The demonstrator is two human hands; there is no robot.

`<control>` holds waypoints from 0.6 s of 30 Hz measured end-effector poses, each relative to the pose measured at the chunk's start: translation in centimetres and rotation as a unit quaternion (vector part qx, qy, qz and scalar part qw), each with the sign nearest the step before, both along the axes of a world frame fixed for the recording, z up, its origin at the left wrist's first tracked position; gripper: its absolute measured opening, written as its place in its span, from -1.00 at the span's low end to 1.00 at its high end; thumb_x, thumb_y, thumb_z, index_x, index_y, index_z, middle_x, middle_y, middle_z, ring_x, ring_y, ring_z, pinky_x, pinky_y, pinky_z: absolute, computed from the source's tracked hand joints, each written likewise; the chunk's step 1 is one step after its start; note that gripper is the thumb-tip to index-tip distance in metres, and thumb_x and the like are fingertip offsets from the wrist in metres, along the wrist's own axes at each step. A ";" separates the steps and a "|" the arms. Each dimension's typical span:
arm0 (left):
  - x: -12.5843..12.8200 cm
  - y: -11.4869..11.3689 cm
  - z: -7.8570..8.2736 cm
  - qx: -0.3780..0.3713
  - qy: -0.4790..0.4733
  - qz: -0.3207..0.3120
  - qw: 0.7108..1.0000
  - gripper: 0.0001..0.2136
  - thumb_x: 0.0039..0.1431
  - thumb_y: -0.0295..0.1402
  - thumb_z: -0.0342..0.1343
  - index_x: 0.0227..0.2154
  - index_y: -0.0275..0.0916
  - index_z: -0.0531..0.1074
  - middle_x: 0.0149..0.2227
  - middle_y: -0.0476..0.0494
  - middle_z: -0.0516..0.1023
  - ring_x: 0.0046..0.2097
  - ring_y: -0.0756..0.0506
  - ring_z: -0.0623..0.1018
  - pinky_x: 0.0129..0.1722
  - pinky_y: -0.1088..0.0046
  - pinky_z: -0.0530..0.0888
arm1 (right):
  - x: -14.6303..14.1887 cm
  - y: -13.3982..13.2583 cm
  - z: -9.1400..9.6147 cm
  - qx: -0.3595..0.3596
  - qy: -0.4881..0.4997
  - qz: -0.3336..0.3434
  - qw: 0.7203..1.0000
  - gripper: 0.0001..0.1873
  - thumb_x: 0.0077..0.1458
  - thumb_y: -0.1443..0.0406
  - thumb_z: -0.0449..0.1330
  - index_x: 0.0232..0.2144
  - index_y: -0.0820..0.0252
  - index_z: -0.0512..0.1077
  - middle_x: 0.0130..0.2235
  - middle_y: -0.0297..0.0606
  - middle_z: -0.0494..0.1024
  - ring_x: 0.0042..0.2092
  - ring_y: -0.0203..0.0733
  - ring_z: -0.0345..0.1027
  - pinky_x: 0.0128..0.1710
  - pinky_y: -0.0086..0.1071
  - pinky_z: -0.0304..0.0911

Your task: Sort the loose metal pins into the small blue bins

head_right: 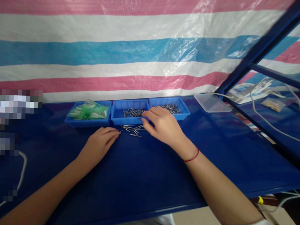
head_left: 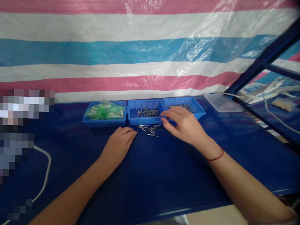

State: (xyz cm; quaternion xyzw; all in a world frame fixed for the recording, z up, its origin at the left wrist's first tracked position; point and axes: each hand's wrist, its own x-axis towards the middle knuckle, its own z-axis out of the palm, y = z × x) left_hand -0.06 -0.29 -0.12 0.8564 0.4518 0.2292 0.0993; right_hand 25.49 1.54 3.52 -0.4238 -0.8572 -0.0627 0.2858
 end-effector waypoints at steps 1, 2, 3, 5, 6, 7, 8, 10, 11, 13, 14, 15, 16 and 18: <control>0.0 0.0 0.0 -0.006 -0.003 0.001 1.000 -0.78 0.27 -0.43 -0.03 -0.18 -0.23 0.53 -0.15 -0.15 0.57 -0.15 -0.15 0.48 -0.05 0.27 0.38 | -0.5 -0.3 -0.2 -0.010 -0.011 0.016 1.000 -0.76 0.21 0.25 0.04 -0.24 0.22 0.48 -0.31 -0.14 0.52 -0.26 -0.10 0.36 -0.20 -0.23 0.23; 0.0 -0.1 0.1 -0.011 -0.010 0.005 1.000 -0.78 0.27 -0.45 -0.03 -0.17 -0.24 0.52 -0.16 -0.16 0.57 -0.14 -0.15 0.49 -0.04 0.26 0.38 | -1.0 -0.6 -0.5 -0.022 -0.018 0.029 0.999 -0.77 0.21 0.26 0.05 -0.26 0.21 0.48 -0.32 -0.14 0.52 -0.27 -0.11 0.35 -0.20 -0.23 0.23; 0.1 -0.2 0.2 -0.019 -0.024 0.011 0.999 -0.78 0.26 -0.45 -0.03 -0.16 -0.24 0.51 -0.16 -0.16 0.57 -0.13 -0.16 0.49 -0.03 0.25 0.37 | -1.7 -0.9 -0.9 -0.036 -0.014 0.040 0.998 -0.79 0.20 0.27 0.05 -0.28 0.21 0.48 -0.33 -0.15 0.52 -0.27 -0.11 0.35 -0.20 -0.23 0.23; 0.3 -0.5 0.3 -0.048 -0.079 0.031 0.995 -0.79 0.24 -0.43 0.00 -0.14 -0.22 0.49 -0.15 -0.15 0.57 -0.12 -0.15 0.50 -0.02 0.25 0.37 | -3.0 -1.6 -1.7 -0.074 0.039 0.062 0.995 -0.84 0.18 0.31 0.08 -0.30 0.18 0.47 -0.33 -0.17 0.52 -0.27 -0.13 0.35 -0.19 -0.24 0.23; 0.5 -0.7 0.4 -0.074 -0.122 0.044 0.989 -0.80 0.23 -0.41 0.02 -0.13 -0.20 0.48 -0.16 -0.14 0.57 -0.13 -0.14 0.51 -0.04 0.28 0.39 | -3.6 -1.9 -2.1 -0.097 0.093 0.067 0.989 -0.87 0.15 0.33 0.11 -0.30 0.18 0.46 -0.33 -0.19 0.52 -0.27 -0.15 0.35 -0.19 -0.25 0.24; 0.7 -1.0 0.4 -0.107 -0.172 0.053 0.978 -0.79 0.22 -0.38 0.05 -0.11 -0.19 0.46 -0.17 -0.12 0.57 -0.15 -0.12 0.52 -0.07 0.31 0.41 | -4.3 -2.2 -2.4 -0.127 0.154 0.065 0.978 -0.89 0.12 0.34 0.13 -0.28 0.17 0.44 -0.33 -0.22 0.51 -0.28 -0.17 0.35 -0.21 -0.28 0.25; 1.0 -1.2 0.5 -0.145 -0.226 0.057 0.962 -0.77 0.20 -0.35 0.07 -0.09 -0.18 0.44 -0.18 -0.11 0.57 -0.17 -0.10 0.54 -0.10 0.35 0.43 | -4.8 -2.5 -2.8 -0.156 0.212 0.053 0.963 -0.89 0.10 0.34 0.16 -0.27 0.16 0.43 -0.37 -0.26 0.49 -0.31 -0.21 0.34 -0.26 -0.31 0.25; 1.4 -1.6 0.4 -0.216 -0.325 0.052 0.919 -0.73 0.17 -0.31 0.09 -0.06 -0.20 0.41 -0.21 -0.10 0.57 -0.18 -0.08 0.55 -0.15 0.40 0.46 | -5.7 -3.0 -3.2 -0.212 0.294 0.027 0.932 -0.87 0.07 0.32 0.19 -0.26 0.16 0.41 -0.41 -0.32 0.45 -0.39 -0.27 0.29 -0.37 -0.37 0.23; 1.6 -1.8 0.3 -0.241 -0.362 0.046 0.899 -0.72 0.16 -0.30 0.10 -0.06 -0.21 0.40 -0.21 -0.10 0.56 -0.18 -0.07 0.56 -0.15 0.41 0.46 | -5.9 -3.2 -3.3 -0.233 0.319 0.023 0.919 -0.87 0.07 0.30 0.20 -0.27 0.15 0.41 -0.42 -0.34 0.44 -0.41 -0.29 0.27 -0.41 -0.39 0.20; 1.9 -2.0 0.1 -0.270 -0.407 0.040 0.872 -0.72 0.14 -0.30 0.12 -0.08 -0.23 0.39 -0.21 -0.11 0.56 -0.16 -0.07 0.55 -0.12 0.40 0.45 | -6.2 -3.5 -3.3 -0.254 0.347 0.037 0.902 -0.89 0.07 0.27 0.21 -0.30 0.15 0.41 -0.42 -0.34 0.43 -0.43 -0.31 0.24 -0.44 -0.41 0.17; 2.0 -2.0 0.0 -0.275 -0.418 0.039 0.865 -0.73 0.14 -0.30 0.13 -0.09 -0.23 0.40 -0.21 -0.11 0.56 -0.15 -0.07 0.55 -0.10 0.39 0.45 | -6.2 -3.6 -3.2 -0.256 0.355 0.047 0.898 -0.89 0.07 0.27 0.21 -0.32 0.15 0.41 -0.41 -0.34 0.43 -0.42 -0.31 0.24 -0.44 -0.41 0.16; 2.0 -2.1 -0.1 -0.279 -0.424 0.040 0.861 -0.73 0.13 -0.30 0.14 -0.10 -0.23 0.40 -0.21 -0.11 0.56 -0.15 -0.07 0.55 -0.09 0.38 0.45 | -6.2 -3.6 -3.1 -0.256 0.361 0.056 0.895 -0.90 0.07 0.26 0.22 -0.33 0.15 0.42 -0.41 -0.33 0.43 -0.42 -0.31 0.24 -0.44 -0.41 0.16; 2.0 -2.1 -0.1 -0.280 -0.427 0.040 0.859 -0.73 0.12 -0.30 0.14 -0.11 -0.23 0.40 -0.21 -0.11 0.56 -0.15 -0.07 0.55 -0.09 0.38 0.44 | -6.2 -3.7 -3.0 -0.255 0.365 0.061 0.893 -0.91 0.07 0.26 0.22 -0.34 0.15 0.42 -0.41 -0.33 0.43 -0.42 -0.31 0.24 -0.44 -0.41 0.16; 2.0 -2.1 -0.2 -0.280 -0.429 0.041 0.858 -0.74 0.12 -0.31 0.16 -0.12 -0.24 0.41 -0.21 -0.11 0.56 -0.15 -0.07 0.55 -0.09 0.38 0.45 | -6.2 -3.8 -2.8 -0.259 0.367 0.065 0.891 -0.91 0.09 0.25 0.21 -0.37 0.15 0.43 -0.43 -0.33 0.43 -0.43 -0.31 0.24 -0.45 -0.40 0.16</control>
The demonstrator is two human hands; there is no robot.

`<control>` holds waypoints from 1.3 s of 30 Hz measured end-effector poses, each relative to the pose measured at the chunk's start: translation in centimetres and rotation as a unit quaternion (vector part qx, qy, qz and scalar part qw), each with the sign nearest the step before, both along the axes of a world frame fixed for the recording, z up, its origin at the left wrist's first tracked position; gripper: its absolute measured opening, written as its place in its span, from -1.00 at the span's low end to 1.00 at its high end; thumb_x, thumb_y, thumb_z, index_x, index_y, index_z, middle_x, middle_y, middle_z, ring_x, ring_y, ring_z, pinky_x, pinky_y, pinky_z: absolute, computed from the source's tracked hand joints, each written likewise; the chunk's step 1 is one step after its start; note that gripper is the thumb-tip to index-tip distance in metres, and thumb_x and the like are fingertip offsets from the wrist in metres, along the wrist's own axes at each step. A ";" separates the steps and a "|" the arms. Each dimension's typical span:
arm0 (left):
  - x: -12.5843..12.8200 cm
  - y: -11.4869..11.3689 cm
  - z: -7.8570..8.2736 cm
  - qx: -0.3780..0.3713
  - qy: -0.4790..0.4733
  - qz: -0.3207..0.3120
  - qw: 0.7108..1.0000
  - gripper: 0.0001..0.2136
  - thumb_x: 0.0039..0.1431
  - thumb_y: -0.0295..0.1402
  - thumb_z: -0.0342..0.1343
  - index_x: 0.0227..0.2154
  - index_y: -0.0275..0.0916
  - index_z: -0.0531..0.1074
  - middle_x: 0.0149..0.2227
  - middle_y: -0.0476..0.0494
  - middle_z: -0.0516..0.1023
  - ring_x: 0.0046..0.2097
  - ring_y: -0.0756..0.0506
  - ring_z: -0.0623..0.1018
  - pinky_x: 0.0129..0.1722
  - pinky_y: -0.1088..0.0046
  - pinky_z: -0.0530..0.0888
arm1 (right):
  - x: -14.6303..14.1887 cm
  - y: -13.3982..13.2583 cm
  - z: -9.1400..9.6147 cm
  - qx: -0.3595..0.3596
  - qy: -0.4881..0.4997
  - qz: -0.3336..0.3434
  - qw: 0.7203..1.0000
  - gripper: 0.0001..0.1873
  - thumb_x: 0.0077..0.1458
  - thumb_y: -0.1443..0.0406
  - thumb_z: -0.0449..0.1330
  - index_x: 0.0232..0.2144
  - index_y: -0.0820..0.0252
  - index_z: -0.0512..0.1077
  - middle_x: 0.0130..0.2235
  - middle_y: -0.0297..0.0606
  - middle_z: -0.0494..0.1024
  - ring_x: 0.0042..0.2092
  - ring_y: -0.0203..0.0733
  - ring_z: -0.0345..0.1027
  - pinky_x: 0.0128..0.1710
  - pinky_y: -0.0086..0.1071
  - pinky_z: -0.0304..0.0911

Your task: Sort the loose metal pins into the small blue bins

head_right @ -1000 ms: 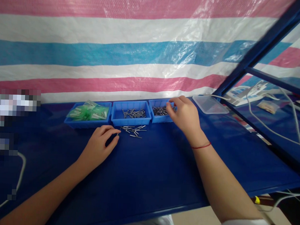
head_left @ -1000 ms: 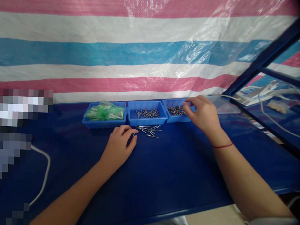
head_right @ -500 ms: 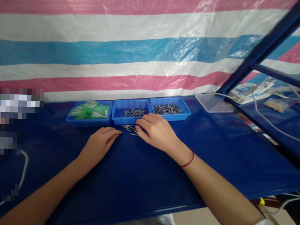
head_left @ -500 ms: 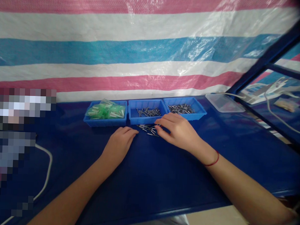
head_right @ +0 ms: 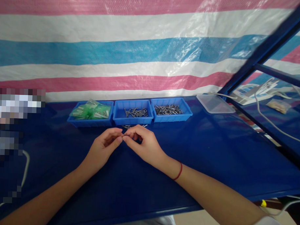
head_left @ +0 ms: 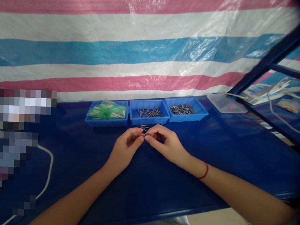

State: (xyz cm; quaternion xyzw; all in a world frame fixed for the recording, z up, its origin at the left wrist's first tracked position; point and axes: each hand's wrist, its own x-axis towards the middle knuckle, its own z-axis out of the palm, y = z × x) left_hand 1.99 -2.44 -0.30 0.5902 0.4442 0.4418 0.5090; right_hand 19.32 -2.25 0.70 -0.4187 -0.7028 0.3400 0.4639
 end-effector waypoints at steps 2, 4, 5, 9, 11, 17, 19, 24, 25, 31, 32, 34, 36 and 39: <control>0.0 -0.1 0.0 0.000 0.002 -0.002 1.000 -0.75 0.11 -0.32 0.17 -0.14 -0.24 0.41 -0.22 -0.11 0.55 -0.16 -0.07 0.54 -0.11 0.40 0.45 | 0.0 0.0 0.1 -0.004 0.001 0.000 1.000 -0.91 0.10 0.26 0.20 -0.39 0.16 0.43 -0.44 -0.33 0.43 -0.44 -0.32 0.23 -0.46 -0.41 0.15; 0.0 -0.1 -0.1 0.002 0.005 -0.006 1.000 -0.75 0.11 -0.32 0.17 -0.14 -0.24 0.41 -0.23 -0.10 0.54 -0.17 -0.06 0.53 -0.13 0.42 0.46 | 0.0 0.0 0.1 -0.006 0.000 0.001 1.000 -0.91 0.11 0.26 0.19 -0.40 0.16 0.43 -0.45 -0.33 0.42 -0.44 -0.32 0.23 -0.46 -0.40 0.15; 0.1 -0.2 -0.1 0.006 0.006 -0.008 1.000 -0.74 0.12 -0.32 0.17 -0.13 -0.23 0.40 -0.23 -0.10 0.53 -0.17 -0.05 0.53 -0.14 0.43 0.46 | 0.0 0.0 0.1 -0.006 0.000 0.001 1.000 -0.91 0.11 0.27 0.19 -0.39 0.16 0.44 -0.45 -0.33 0.42 -0.44 -0.32 0.23 -0.46 -0.40 0.14; 0.0 -0.2 -0.3 0.024 0.018 -0.005 1.000 -0.68 0.14 -0.30 0.16 -0.04 -0.21 0.37 -0.15 -0.12 0.52 -0.13 -0.06 0.53 -0.11 0.41 0.46 | 0.0 0.0 0.1 0.007 -0.002 0.012 1.000 -0.92 0.12 0.27 0.17 -0.38 0.15 0.44 -0.44 -0.33 0.42 -0.42 -0.30 0.24 -0.44 -0.39 0.16; 0.0 -0.2 -0.1 0.031 0.043 -0.009 0.999 -0.71 0.14 -0.28 0.16 -0.08 -0.22 0.41 -0.13 -0.14 0.53 -0.12 -0.08 0.53 -0.10 0.40 0.45 | 0.1 0.0 0.1 0.015 -0.001 0.014 1.000 -0.92 0.13 0.28 0.17 -0.37 0.14 0.44 -0.43 -0.33 0.42 -0.42 -0.30 0.25 -0.43 -0.38 0.17; -0.2 -0.2 0.4 0.033 0.096 -0.041 0.994 -0.80 0.17 -0.23 0.12 -0.26 -0.25 0.48 -0.23 -0.13 0.56 -0.20 -0.09 0.54 -0.19 0.43 0.45 | 0.3 -0.1 0.5 0.038 -0.008 0.018 0.999 -0.92 0.13 0.28 0.16 -0.33 0.12 0.45 -0.40 -0.30 0.44 -0.40 -0.28 0.28 -0.42 -0.36 0.21; -0.2 -0.2 0.4 0.036 0.083 -0.027 0.995 -0.82 0.15 -0.25 0.14 -0.26 -0.24 0.47 -0.25 -0.11 0.57 -0.21 -0.08 0.54 -0.20 0.45 0.45 | 0.5 -0.1 0.6 0.055 -0.017 0.023 0.998 -0.92 0.14 0.31 0.15 -0.32 0.12 0.45 -0.38 -0.28 0.46 -0.37 -0.26 0.30 -0.39 -0.35 0.23; -0.3 -0.2 0.1 0.060 0.071 0.005 0.996 -0.83 0.14 -0.25 0.15 -0.27 -0.24 0.45 -0.27 -0.08 0.55 -0.22 -0.07 0.53 -0.20 0.46 0.43 | 0.8 0.1 0.6 0.101 -0.044 0.031 0.993 -0.90 0.15 0.34 0.13 -0.30 0.12 0.46 -0.34 -0.24 0.50 -0.31 -0.23 0.35 -0.36 -0.32 0.27; -0.3 -0.3 0.1 0.062 0.072 0.009 0.995 -0.82 0.14 -0.25 0.15 -0.27 -0.24 0.45 -0.28 -0.08 0.54 -0.23 -0.06 0.53 -0.21 0.46 0.43 | 0.8 0.2 0.6 0.107 -0.051 0.031 0.992 -0.89 0.15 0.35 0.13 -0.30 0.12 0.46 -0.34 -0.23 0.51 -0.30 -0.22 0.36 -0.34 -0.32 0.28; -0.5 -0.4 0.2 0.077 0.089 0.019 0.993 -0.82 0.14 -0.23 0.15 -0.27 -0.23 0.43 -0.30 -0.07 0.52 -0.25 -0.06 0.51 -0.23 0.46 0.42 | 0.6 0.4 0.5 0.106 -0.107 0.060 0.987 -0.86 0.17 0.32 0.10 -0.36 0.14 0.46 -0.37 -0.23 0.53 -0.30 -0.20 0.37 -0.25 -0.27 0.27; -0.5 -0.4 0.2 0.079 0.091 0.021 0.992 -0.81 0.14 -0.24 0.15 -0.25 -0.22 0.43 -0.30 -0.06 0.51 -0.25 -0.06 0.51 -0.22 0.46 0.41 | 0.6 0.4 0.5 0.085 -0.094 0.053 0.990 -0.86 0.18 0.30 0.11 -0.37 0.15 0.46 -0.37 -0.23 0.53 -0.32 -0.21 0.36 -0.28 -0.29 0.26; -0.4 -0.3 0.2 0.080 0.094 0.025 0.992 -0.78 0.14 -0.24 0.14 -0.18 -0.20 0.41 -0.30 -0.04 0.50 -0.25 -0.04 0.51 -0.22 0.47 0.40 | 0.8 0.7 0.5 0.027 -0.025 0.008 0.999 -0.83 0.18 0.24 0.12 -0.38 0.16 0.47 -0.40 -0.26 0.50 -0.39 -0.26 0.32 -0.38 -0.35 0.23; -0.5 -0.3 0.1 0.078 0.102 0.023 0.991 -0.76 0.16 -0.24 0.12 -0.13 -0.19 0.39 -0.30 -0.03 0.50 -0.27 -0.03 0.50 -0.23 0.48 0.39 | 1.2 1.2 0.8 -0.024 0.094 -0.062 0.993 -0.80 0.16 0.18 0.14 -0.36 0.17 0.47 -0.49 -0.34 0.42 -0.48 -0.33 0.23 -0.48 -0.41 0.17; -0.5 -0.3 0.3 0.076 0.134 0.007 0.988 -0.79 0.20 -0.22 0.07 -0.16 -0.20 0.41 -0.32 -0.02 0.50 -0.30 -0.02 0.49 -0.27 0.49 0.38 | 2.6 2.4 1.7 -0.064 0.308 -0.153 0.937 -0.80 0.10 0.15 0.19 -0.35 0.17 0.45 -0.62 -0.49 0.21 -0.58 -0.41 0.06 -0.59 -0.48 0.05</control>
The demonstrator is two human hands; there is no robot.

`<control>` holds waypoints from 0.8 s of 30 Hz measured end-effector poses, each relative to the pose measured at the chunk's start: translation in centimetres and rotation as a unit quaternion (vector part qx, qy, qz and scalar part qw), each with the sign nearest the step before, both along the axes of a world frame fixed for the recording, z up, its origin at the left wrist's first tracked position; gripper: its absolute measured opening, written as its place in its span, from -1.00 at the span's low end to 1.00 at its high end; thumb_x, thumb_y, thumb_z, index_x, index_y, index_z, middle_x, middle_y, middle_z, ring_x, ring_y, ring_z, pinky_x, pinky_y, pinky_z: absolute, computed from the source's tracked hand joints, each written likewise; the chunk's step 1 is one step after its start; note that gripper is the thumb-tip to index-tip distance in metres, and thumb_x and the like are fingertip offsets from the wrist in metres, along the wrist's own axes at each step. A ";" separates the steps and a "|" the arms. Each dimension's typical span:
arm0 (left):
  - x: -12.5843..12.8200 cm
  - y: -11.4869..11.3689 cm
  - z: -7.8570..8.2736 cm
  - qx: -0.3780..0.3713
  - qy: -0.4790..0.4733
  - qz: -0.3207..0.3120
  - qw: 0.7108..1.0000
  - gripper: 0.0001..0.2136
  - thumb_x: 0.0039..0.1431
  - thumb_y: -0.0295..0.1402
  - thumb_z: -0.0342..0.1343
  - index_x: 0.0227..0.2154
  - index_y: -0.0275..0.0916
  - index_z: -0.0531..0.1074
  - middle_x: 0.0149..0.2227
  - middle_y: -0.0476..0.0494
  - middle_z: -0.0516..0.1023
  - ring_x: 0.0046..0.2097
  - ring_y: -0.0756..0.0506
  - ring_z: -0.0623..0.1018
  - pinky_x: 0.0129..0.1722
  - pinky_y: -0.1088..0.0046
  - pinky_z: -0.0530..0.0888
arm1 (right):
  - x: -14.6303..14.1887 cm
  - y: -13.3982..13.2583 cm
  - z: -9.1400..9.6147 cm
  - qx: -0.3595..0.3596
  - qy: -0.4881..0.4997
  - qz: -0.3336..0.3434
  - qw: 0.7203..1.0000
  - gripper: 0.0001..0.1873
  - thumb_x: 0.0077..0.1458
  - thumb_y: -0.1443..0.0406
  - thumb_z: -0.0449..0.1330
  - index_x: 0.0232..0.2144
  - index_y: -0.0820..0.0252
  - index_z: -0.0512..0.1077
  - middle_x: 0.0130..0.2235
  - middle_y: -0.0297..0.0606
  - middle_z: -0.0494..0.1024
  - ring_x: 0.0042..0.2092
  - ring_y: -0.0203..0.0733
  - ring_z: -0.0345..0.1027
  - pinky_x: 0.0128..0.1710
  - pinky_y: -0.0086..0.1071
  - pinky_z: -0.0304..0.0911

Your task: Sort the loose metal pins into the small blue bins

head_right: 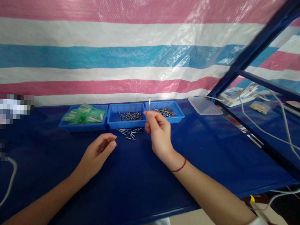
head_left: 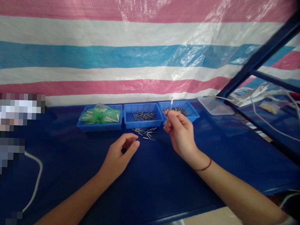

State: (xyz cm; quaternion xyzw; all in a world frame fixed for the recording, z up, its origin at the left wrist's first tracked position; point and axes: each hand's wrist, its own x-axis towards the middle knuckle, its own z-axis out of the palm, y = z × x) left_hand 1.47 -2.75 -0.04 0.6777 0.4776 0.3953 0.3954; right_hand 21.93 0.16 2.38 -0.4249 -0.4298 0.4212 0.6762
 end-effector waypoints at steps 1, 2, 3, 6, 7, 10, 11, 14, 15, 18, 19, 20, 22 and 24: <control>0.0 -0.1 0.1 0.000 0.016 -0.007 1.000 -0.79 0.22 -0.22 0.05 -0.18 -0.20 0.42 -0.33 -0.02 0.50 -0.31 -0.02 0.48 -0.29 0.50 0.38 | 0.6 0.5 0.4 -0.015 0.062 -0.016 0.998 -0.80 0.07 0.16 0.22 -0.36 0.17 0.43 -0.63 -0.52 0.17 -0.59 -0.43 0.03 -0.60 -0.50 0.03; 0.0 -0.1 0.2 0.002 0.031 -0.015 0.999 -0.79 0.23 -0.22 0.03 -0.20 -0.21 0.43 -0.34 -0.02 0.50 -0.32 -0.02 0.48 -0.31 0.50 0.37 | 1.3 0.9 0.7 -0.035 0.110 -0.024 0.993 -0.79 0.03 0.16 0.25 -0.37 0.18 0.42 -0.63 -0.53 0.16 -0.60 -0.44 0.01 -0.62 -0.52 0.00; 0.0 -0.2 0.3 0.006 0.047 -0.022 0.999 -0.80 0.24 -0.22 0.02 -0.21 -0.21 0.44 -0.35 -0.02 0.51 -0.34 -0.01 0.47 -0.34 0.51 0.37 | 1.9 1.4 1.0 -0.058 0.144 -0.028 0.988 -0.77 0.00 0.16 0.27 -0.38 0.19 0.41 -0.63 -0.55 0.14 -0.61 -0.45 0.00 -0.64 -0.53 -0.02; 0.1 -0.2 0.6 0.044 0.100 -0.030 0.994 -0.82 0.25 -0.27 0.01 -0.22 -0.22 0.45 -0.32 -0.04 0.52 -0.32 -0.03 0.48 -0.33 0.48 0.39 | 3.6 2.4 1.4 -0.106 0.189 -0.040 0.975 -0.76 -0.03 0.15 0.25 -0.41 0.19 0.37 -0.64 -0.57 0.11 -0.64 -0.47 -0.06 -0.68 -0.54 -0.08; 0.0 -0.1 0.6 0.071 0.122 -0.030 0.990 -0.83 0.25 -0.29 0.02 -0.22 -0.22 0.45 -0.29 -0.06 0.53 -0.28 -0.05 0.48 -0.28 0.46 0.40 | 3.9 2.6 1.4 -0.114 0.192 -0.040 0.974 -0.78 -0.02 0.16 0.22 -0.42 0.19 0.35 -0.65 -0.57 0.10 -0.64 -0.46 -0.07 -0.69 -0.54 -0.10; -0.1 0.9 0.5 0.187 0.190 -0.033 0.963 -0.84 0.24 -0.35 0.04 -0.18 -0.23 0.46 -0.18 -0.13 0.52 -0.08 -0.13 0.45 -0.04 0.30 0.38 | 4.1 2.6 1.2 -0.122 0.157 -0.012 0.980 -0.82 0.01 0.17 0.13 -0.45 0.16 0.30 -0.64 -0.56 0.09 -0.64 -0.44 -0.08 -0.68 -0.52 -0.10; 0.0 1.3 0.5 0.222 0.210 -0.038 0.951 -0.82 0.25 -0.35 0.03 -0.14 -0.22 0.46 -0.14 -0.15 0.51 -0.03 -0.15 0.42 0.02 0.25 0.35 | 3.9 2.5 1.0 -0.122 0.119 0.011 0.985 -0.82 0.03 0.17 0.09 -0.46 0.15 0.29 -0.63 -0.55 0.08 -0.64 -0.44 -0.08 -0.67 -0.51 -0.10; 0.3 2.4 0.3 0.282 0.267 -0.068 0.919 -0.74 0.27 -0.36 -0.01 -0.01 -0.20 0.41 0.00 -0.18 0.46 0.07 -0.17 0.36 0.10 0.19 0.31 | 3.1 1.8 0.9 -0.125 -0.009 0.088 0.988 -0.78 0.07 0.15 0.04 -0.48 0.16 0.31 -0.61 -0.51 0.13 -0.62 -0.41 -0.05 -0.65 -0.49 -0.10; 0.5 2.6 0.2 0.290 0.287 -0.080 0.910 -0.71 0.27 -0.35 0.00 0.03 -0.21 0.39 0.04 -0.18 0.44 0.09 -0.18 0.35 0.11 0.18 0.30 | 2.8 1.5 0.9 -0.124 -0.048 0.115 0.984 -0.78 0.06 0.17 0.07 -0.49 0.18 0.34 -0.60 -0.48 0.18 -0.60 -0.41 -0.01 -0.63 -0.48 -0.08; 1.1 2.7 -0.1 0.298 0.344 -0.090 0.886 -0.64 0.26 -0.31 0.00 0.10 -0.25 0.33 0.13 -0.22 0.38 0.13 -0.23 0.33 0.11 0.13 0.31 | 2.1 0.6 1.0 -0.046 -0.282 0.165 0.944 -0.87 0.04 0.28 0.15 -0.42 0.22 0.46 -0.43 -0.32 0.43 -0.47 -0.35 0.20 -0.49 -0.43 0.09; 1.2 2.6 -0.2 0.300 0.358 -0.084 0.880 -0.63 0.26 -0.31 -0.01 0.11 -0.26 0.32 0.13 -0.23 0.38 0.12 -0.24 0.33 0.10 0.12 0.32 | 1.9 0.3 1.1 -0.006 -0.396 0.163 0.904 -0.85 0.06 0.31 0.13 -0.35 0.22 0.48 -0.34 -0.26 0.47 -0.41 -0.31 0.27 -0.41 -0.41 0.14; 1.3 2.5 -0.3 0.299 0.369 -0.076 0.877 -0.63 0.27 -0.32 -0.02 0.11 -0.27 0.32 0.13 -0.23 0.38 0.12 -0.25 0.34 0.10 0.11 0.33 | 1.7 -0.1 1.0 0.026 -0.503 0.152 0.851 -0.81 0.09 0.33 0.10 -0.27 0.20 0.48 -0.25 -0.23 0.48 -0.34 -0.27 0.32 -0.35 -0.38 0.17; 1.2 2.3 -0.5 0.296 0.381 -0.058 0.874 -0.63 0.27 -0.33 -0.04 0.10 -0.29 0.33 0.11 -0.24 0.40 0.10 -0.25 0.36 0.09 0.10 0.34 | 1.4 -0.6 0.8 0.046 -0.646 0.125 0.752 -0.74 0.16 0.33 0.02 -0.16 0.15 0.45 -0.17 -0.20 0.48 -0.28 -0.19 0.38 -0.32 -0.35 0.18; 1.1 2.2 -0.7 0.290 0.385 -0.049 0.875 -0.63 0.28 -0.34 -0.06 0.10 -0.33 0.33 0.10 -0.25 0.41 0.10 -0.25 0.36 0.09 0.10 0.34 | 1.0 -0.9 0.4 0.028 -0.717 0.120 0.687 -0.70 0.21 0.32 -0.04 -0.11 0.12 0.43 -0.17 -0.21 0.49 -0.30 -0.16 0.42 -0.39 -0.35 0.16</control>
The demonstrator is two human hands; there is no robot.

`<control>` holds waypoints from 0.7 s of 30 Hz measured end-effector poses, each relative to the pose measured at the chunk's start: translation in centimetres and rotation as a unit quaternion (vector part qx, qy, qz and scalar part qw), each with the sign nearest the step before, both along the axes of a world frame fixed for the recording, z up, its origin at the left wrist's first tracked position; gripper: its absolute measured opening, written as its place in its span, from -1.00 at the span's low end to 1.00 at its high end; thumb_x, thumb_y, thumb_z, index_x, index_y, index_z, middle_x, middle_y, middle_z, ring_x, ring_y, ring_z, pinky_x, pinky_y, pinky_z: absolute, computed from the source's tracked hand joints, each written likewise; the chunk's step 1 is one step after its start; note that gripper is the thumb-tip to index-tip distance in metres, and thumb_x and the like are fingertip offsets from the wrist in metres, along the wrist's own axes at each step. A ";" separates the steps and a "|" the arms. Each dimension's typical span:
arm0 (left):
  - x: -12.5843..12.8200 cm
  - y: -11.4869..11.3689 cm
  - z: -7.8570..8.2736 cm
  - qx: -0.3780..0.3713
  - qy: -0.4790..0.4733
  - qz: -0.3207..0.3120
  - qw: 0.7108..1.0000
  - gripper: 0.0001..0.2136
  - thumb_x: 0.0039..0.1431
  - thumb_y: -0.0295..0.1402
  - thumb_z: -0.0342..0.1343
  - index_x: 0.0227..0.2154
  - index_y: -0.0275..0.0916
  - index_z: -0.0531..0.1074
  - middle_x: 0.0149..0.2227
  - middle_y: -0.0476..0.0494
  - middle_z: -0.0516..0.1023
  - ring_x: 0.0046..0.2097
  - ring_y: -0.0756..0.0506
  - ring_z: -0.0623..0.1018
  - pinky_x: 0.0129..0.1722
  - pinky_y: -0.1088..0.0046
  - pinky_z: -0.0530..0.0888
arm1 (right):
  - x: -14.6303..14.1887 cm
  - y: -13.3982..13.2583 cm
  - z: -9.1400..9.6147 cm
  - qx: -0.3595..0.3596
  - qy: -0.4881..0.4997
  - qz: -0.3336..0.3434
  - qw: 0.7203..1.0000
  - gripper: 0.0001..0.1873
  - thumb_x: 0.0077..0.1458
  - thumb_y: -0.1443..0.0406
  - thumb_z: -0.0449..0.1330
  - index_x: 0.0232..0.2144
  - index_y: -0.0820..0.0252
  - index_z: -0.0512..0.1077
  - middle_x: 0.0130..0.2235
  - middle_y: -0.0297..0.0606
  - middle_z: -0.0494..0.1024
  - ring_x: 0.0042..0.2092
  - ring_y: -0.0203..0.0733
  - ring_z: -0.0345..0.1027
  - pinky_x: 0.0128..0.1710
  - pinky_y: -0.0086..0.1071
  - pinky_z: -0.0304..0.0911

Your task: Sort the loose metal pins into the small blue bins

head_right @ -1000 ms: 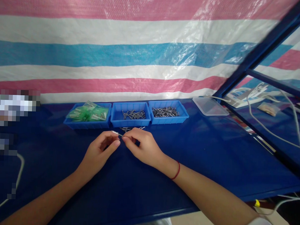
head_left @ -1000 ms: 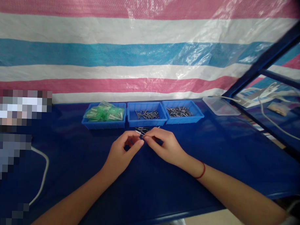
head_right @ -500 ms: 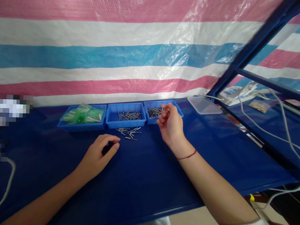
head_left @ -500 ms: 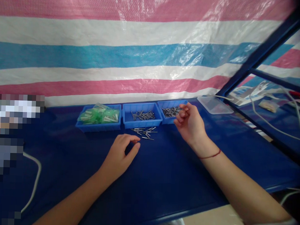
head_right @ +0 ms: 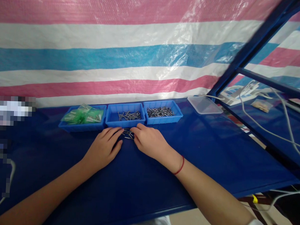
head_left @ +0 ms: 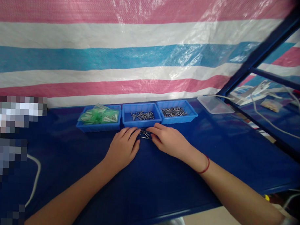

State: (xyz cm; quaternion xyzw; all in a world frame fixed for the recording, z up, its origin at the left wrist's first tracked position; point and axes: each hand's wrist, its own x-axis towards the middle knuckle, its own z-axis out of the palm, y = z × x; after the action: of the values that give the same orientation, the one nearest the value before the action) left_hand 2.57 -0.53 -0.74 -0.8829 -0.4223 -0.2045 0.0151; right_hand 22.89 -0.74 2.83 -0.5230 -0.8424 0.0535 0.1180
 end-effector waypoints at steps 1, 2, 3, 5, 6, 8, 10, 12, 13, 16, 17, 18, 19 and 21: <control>-0.1 0.0 -0.1 -0.002 -0.001 0.002 1.000 -0.63 0.28 -0.35 -0.06 0.10 -0.35 0.33 0.10 -0.26 0.42 0.10 -0.25 0.36 0.09 0.11 0.35 | -0.2 -0.1 -0.2 -0.002 -0.030 -0.002 1.000 -0.69 0.22 0.31 -0.06 -0.08 0.11 0.41 -0.18 -0.22 0.49 -0.32 -0.16 0.43 -0.42 -0.35 0.15; -0.1 0.0 -0.2 -0.005 -0.002 0.004 1.000 -0.63 0.28 -0.36 -0.06 0.10 -0.37 0.33 0.10 -0.27 0.42 0.10 -0.25 0.36 0.08 0.11 0.35 | -0.4 -0.1 -0.4 -0.003 -0.049 -0.004 0.999 -0.68 0.23 0.31 -0.08 -0.05 0.10 0.39 -0.17 -0.22 0.50 -0.33 -0.17 0.44 -0.44 -0.35 0.14; -0.1 0.1 -0.2 -0.007 -0.003 0.004 1.000 -0.63 0.27 -0.36 -0.06 0.09 -0.37 0.33 0.09 -0.27 0.43 0.10 -0.25 0.36 0.08 0.11 0.36 | -0.5 0.0 -0.6 -0.003 -0.060 -0.005 0.998 -0.67 0.25 0.31 -0.09 -0.03 0.09 0.37 -0.16 -0.23 0.50 -0.33 -0.17 0.44 -0.44 -0.36 0.13; -0.1 0.1 -0.3 -0.012 -0.007 0.003 1.000 -0.65 0.27 -0.38 -0.05 0.07 -0.35 0.35 0.08 -0.26 0.44 0.09 -0.25 0.37 0.06 0.11 0.37 | -0.7 0.1 -0.8 -0.004 -0.066 -0.005 0.998 -0.67 0.27 0.28 -0.09 -0.01 0.08 0.36 -0.16 -0.22 0.51 -0.31 -0.17 0.45 -0.43 -0.37 0.14; -0.1 0.2 -0.3 -0.015 -0.011 0.001 1.000 -0.67 0.27 -0.40 -0.05 0.06 -0.34 0.36 0.06 -0.25 0.45 0.08 -0.24 0.38 0.06 0.12 0.38 | -0.7 0.2 -0.9 -0.006 -0.064 -0.004 0.998 -0.68 0.27 0.27 -0.09 -0.01 0.08 0.36 -0.15 -0.23 0.51 -0.29 -0.18 0.46 -0.41 -0.37 0.15; -0.2 0.2 -0.3 -0.021 -0.021 -0.004 1.000 -0.71 0.27 -0.42 -0.05 0.01 -0.30 0.40 0.01 -0.21 0.47 0.04 -0.22 0.40 0.05 0.13 0.39 | -0.7 0.3 -0.9 -0.009 -0.057 -0.004 0.998 -0.69 0.28 0.25 -0.07 -0.02 0.08 0.37 -0.15 -0.23 0.52 -0.27 -0.18 0.46 -0.39 -0.38 0.16; -0.4 0.4 -0.4 -0.027 -0.031 -0.015 0.999 -0.74 0.27 -0.45 -0.04 -0.04 -0.28 0.43 -0.04 -0.19 0.49 0.00 -0.19 0.42 0.03 0.17 0.40 | -0.7 0.3 -1.0 -0.013 -0.045 -0.001 0.999 -0.70 0.27 0.24 -0.05 -0.03 0.08 0.38 -0.15 -0.24 0.52 -0.24 -0.17 0.46 -0.36 -0.38 0.18; -0.7 0.6 -0.3 -0.027 -0.040 -0.024 0.999 -0.77 0.28 -0.47 -0.04 -0.08 -0.28 0.45 -0.09 -0.17 0.50 -0.05 -0.16 0.43 0.01 0.21 0.42 | -0.7 0.2 -1.0 -0.015 -0.032 0.001 0.999 -0.70 0.27 0.24 -0.04 -0.05 0.09 0.39 -0.16 -0.24 0.52 -0.22 -0.18 0.45 -0.32 -0.39 0.19; -0.8 0.8 -0.3 -0.024 -0.042 -0.029 0.998 -0.78 0.28 -0.47 -0.03 -0.09 -0.28 0.45 -0.10 -0.17 0.50 -0.07 -0.14 0.44 0.00 0.23 0.43 | -0.7 0.2 -1.0 -0.015 -0.025 0.002 1.000 -0.70 0.27 0.24 -0.04 -0.05 0.09 0.39 -0.16 -0.25 0.52 -0.22 -0.18 0.45 -0.31 -0.39 0.19; -1.3 1.2 -0.1 -0.015 -0.038 -0.047 0.998 -0.79 0.29 -0.43 -0.02 -0.10 -0.27 0.45 -0.14 -0.15 0.49 -0.11 -0.12 0.45 -0.04 0.27 0.45 | -0.8 0.1 -1.1 -0.014 -0.008 0.003 1.000 -0.70 0.27 0.22 -0.04 -0.07 0.10 0.41 -0.18 -0.25 0.52 -0.22 -0.19 0.44 -0.29 -0.39 0.20; -1.4 1.3 -0.1 -0.015 -0.031 -0.055 0.998 -0.80 0.30 -0.42 -0.02 -0.10 -0.26 0.45 -0.15 -0.14 0.49 -0.13 -0.11 0.45 -0.06 0.29 0.46 | -0.9 0.0 -1.1 -0.014 -0.003 0.004 1.000 -0.70 0.27 0.22 -0.04 -0.08 0.10 0.42 -0.19 -0.25 0.52 -0.23 -0.20 0.44 -0.28 -0.39 0.20; -1.5 1.3 0.0 -0.014 -0.024 -0.062 0.998 -0.80 0.30 -0.40 -0.02 -0.10 -0.25 0.45 -0.16 -0.14 0.48 -0.14 -0.10 0.46 -0.07 0.30 0.46 | -0.9 0.0 -1.2 -0.014 0.002 0.006 1.000 -0.70 0.26 0.22 -0.04 -0.09 0.10 0.42 -0.19 -0.26 0.52 -0.23 -0.20 0.44 -0.28 -0.39 0.20; -1.6 1.4 0.0 -0.014 -0.017 -0.066 0.998 -0.80 0.30 -0.39 -0.02 -0.10 -0.24 0.45 -0.17 -0.13 0.48 -0.15 -0.10 0.46 -0.08 0.31 0.46 | -1.0 0.0 -1.2 -0.014 0.007 0.007 1.000 -0.71 0.26 0.21 -0.04 -0.10 0.11 0.43 -0.20 -0.26 0.51 -0.23 -0.21 0.44 -0.28 -0.39 0.20; -1.6 1.3 0.1 -0.014 -0.009 -0.066 0.998 -0.80 0.31 -0.37 -0.03 -0.13 -0.23 0.46 -0.18 -0.13 0.49 -0.16 -0.09 0.47 -0.09 0.32 0.46 | -1.0 -0.1 -1.2 -0.016 0.014 0.012 1.000 -0.71 0.26 0.22 -0.03 -0.12 0.12 0.44 -0.22 -0.26 0.51 -0.23 -0.21 0.43 -0.27 -0.40 0.20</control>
State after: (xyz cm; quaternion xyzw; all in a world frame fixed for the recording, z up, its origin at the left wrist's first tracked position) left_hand 0.99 0.80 -0.65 -0.9074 -0.3657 -0.2065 -0.0146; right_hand 21.87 -0.81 1.61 -0.5137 -0.8460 0.0754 0.1211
